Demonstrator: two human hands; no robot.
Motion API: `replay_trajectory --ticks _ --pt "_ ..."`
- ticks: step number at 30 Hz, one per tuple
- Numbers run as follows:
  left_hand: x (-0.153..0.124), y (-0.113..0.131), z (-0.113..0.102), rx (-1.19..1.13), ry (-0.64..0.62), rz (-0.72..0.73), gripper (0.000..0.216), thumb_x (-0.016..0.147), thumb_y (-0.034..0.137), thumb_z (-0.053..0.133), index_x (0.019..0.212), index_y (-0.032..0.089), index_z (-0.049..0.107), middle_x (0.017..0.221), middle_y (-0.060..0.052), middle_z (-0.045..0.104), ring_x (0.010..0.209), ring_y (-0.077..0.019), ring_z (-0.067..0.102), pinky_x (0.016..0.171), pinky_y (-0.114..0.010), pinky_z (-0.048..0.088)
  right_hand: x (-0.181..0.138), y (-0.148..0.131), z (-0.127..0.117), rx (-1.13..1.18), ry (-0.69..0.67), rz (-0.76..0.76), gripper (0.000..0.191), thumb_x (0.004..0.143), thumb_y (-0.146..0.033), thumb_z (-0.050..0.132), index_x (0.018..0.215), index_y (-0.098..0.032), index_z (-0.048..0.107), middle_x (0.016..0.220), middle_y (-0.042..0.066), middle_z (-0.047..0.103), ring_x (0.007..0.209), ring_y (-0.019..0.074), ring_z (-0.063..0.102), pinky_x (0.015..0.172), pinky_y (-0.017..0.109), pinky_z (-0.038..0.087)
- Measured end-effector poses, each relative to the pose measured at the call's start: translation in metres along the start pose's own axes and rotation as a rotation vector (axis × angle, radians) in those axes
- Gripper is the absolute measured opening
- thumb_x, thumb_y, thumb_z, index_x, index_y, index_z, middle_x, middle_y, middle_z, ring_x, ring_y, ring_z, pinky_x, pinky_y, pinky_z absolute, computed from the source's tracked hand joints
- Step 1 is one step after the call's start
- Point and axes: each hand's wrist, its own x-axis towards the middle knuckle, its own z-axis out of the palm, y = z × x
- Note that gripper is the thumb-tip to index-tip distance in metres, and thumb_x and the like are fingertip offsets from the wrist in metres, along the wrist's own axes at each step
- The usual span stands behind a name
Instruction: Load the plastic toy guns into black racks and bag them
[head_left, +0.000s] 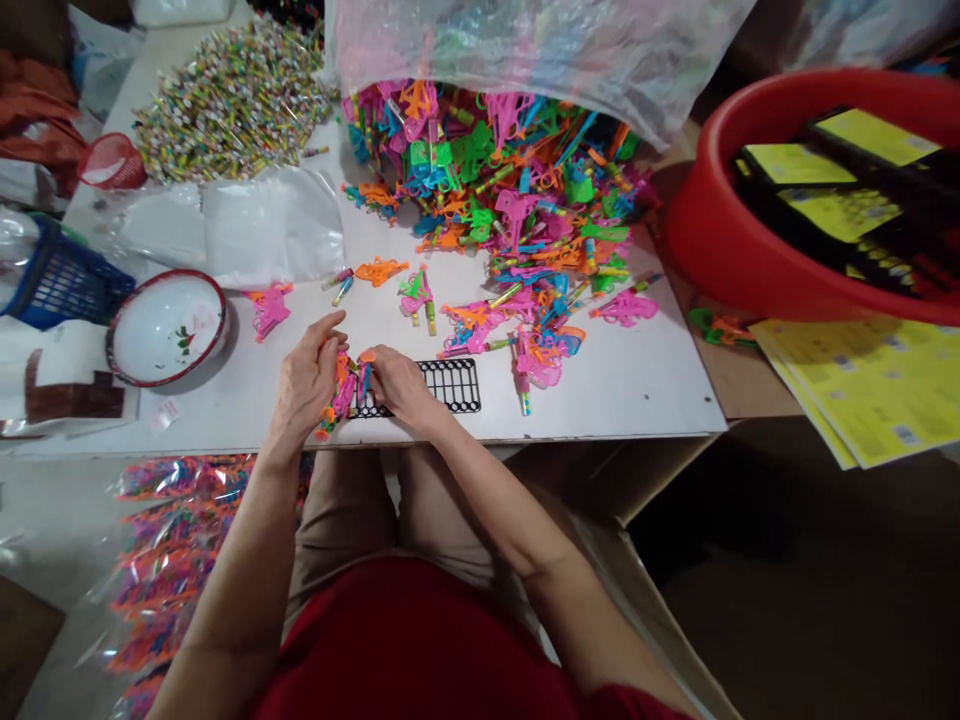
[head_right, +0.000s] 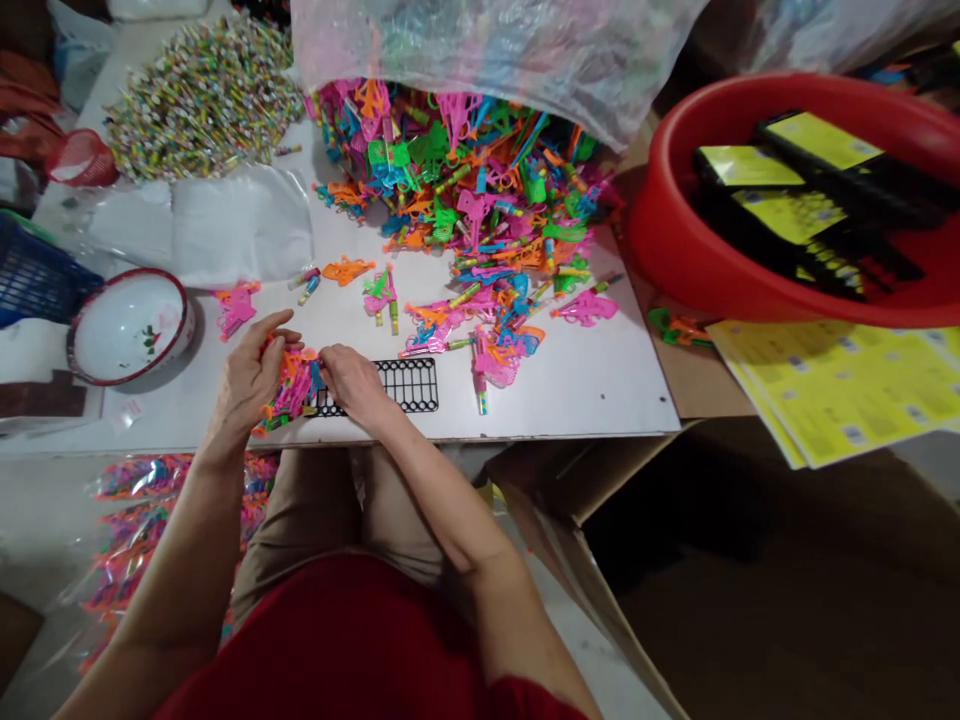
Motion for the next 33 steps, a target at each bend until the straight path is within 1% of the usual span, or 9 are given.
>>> replay_trajectory --ticks 4,7,10,13,17,20,26,29,33 --pt "0.000 -0.002 -0.002 0.037 -0.029 0.027 0.038 0.095 0.033 0.042 0.128 0.021 0.056 0.102 -0.007 0.069 0.093 -0.0162 0.066 0.087 -0.032 0.052 0.004 -0.009 -0.001 -0.159 -0.050 0.030 0.018 0.095 -0.016 0.041 0.106 -0.016 0.055 0.101 0.010 0.062 0.094 0.0217 0.056 0.079 0.031 0.044" --pt "0.000 -0.002 -0.007 0.038 -0.009 0.086 0.039 0.096 0.036 0.042 0.129 0.021 0.056 0.116 -0.009 0.066 0.103 -0.0184 0.064 0.095 -0.037 0.049 0.011 -0.017 -0.004 -0.237 -0.103 0.065 0.020 0.098 -0.019 0.039 0.109 -0.016 0.055 0.100 0.011 0.062 0.094 0.0230 0.057 0.076 0.032 0.044" --pt "0.003 0.001 -0.014 0.049 -0.036 0.207 0.041 0.093 0.038 0.049 0.130 0.021 0.056 0.126 -0.010 0.062 0.113 -0.0205 0.059 0.100 -0.038 0.046 0.014 -0.016 -0.007 -0.221 -0.136 0.065 0.020 0.099 -0.024 0.041 0.109 -0.015 0.055 0.101 0.011 0.063 0.094 0.0230 0.058 0.077 0.032 0.044" --pt "0.008 0.004 -0.018 0.060 -0.132 0.297 0.039 0.090 0.036 0.055 0.125 0.019 0.060 0.117 -0.009 0.065 0.107 -0.0201 0.061 0.097 -0.036 0.048 0.003 -0.011 -0.008 -0.127 -0.076 0.024 0.020 0.099 -0.024 0.043 0.109 -0.014 0.057 0.103 0.011 0.062 0.096 0.0216 0.057 0.083 0.032 0.044" --pt "0.011 0.004 -0.017 0.044 -0.114 0.240 0.035 0.089 0.035 0.055 0.120 0.020 0.064 0.108 -0.006 0.068 0.101 -0.0187 0.063 0.092 -0.034 0.050 -0.029 -0.017 0.003 0.067 0.066 0.061 0.021 0.095 -0.018 0.050 0.115 -0.016 0.056 0.106 0.008 0.062 0.098 0.0181 0.058 0.085 0.028 0.044" --pt "0.009 0.004 -0.014 0.010 -0.087 0.203 0.036 0.089 0.034 0.055 0.121 0.021 0.063 0.110 -0.007 0.067 0.102 -0.0183 0.063 0.092 -0.034 0.050 -0.045 -0.030 0.023 0.079 0.067 0.034 0.023 0.091 -0.025 0.061 0.112 -0.016 0.058 0.109 0.009 0.062 0.102 0.0199 0.056 0.087 0.030 0.044" --pt "0.006 0.004 -0.013 0.009 -0.072 0.213 0.034 0.091 0.033 0.053 0.120 0.021 0.064 0.109 -0.006 0.068 0.100 -0.0177 0.064 0.093 -0.036 0.051 -0.040 -0.031 0.054 -0.077 0.106 -0.114 0.015 0.095 -0.030 0.055 0.096 -0.016 0.062 0.095 0.009 0.065 0.095 0.0215 0.055 0.085 0.032 0.043" --pt "0.005 0.003 -0.012 -0.003 -0.059 0.218 0.031 0.091 0.032 0.054 0.117 0.021 0.065 0.108 -0.006 0.068 0.097 -0.0167 0.065 0.093 -0.036 0.051 -0.039 -0.024 0.056 -0.122 0.129 -0.197 0.015 0.095 -0.029 0.054 0.096 -0.017 0.062 0.096 0.008 0.065 0.093 0.0208 0.055 0.086 0.031 0.042" --pt "0.005 0.003 -0.009 -0.049 -0.071 0.217 0.029 0.092 0.030 0.054 0.116 0.021 0.066 0.108 -0.006 0.068 0.094 -0.0160 0.066 0.089 -0.034 0.052 -0.042 -0.024 0.052 -0.151 0.131 -0.228 0.015 0.096 -0.028 0.052 0.096 -0.016 0.063 0.096 0.009 0.066 0.091 0.0206 0.055 0.084 0.031 0.042"
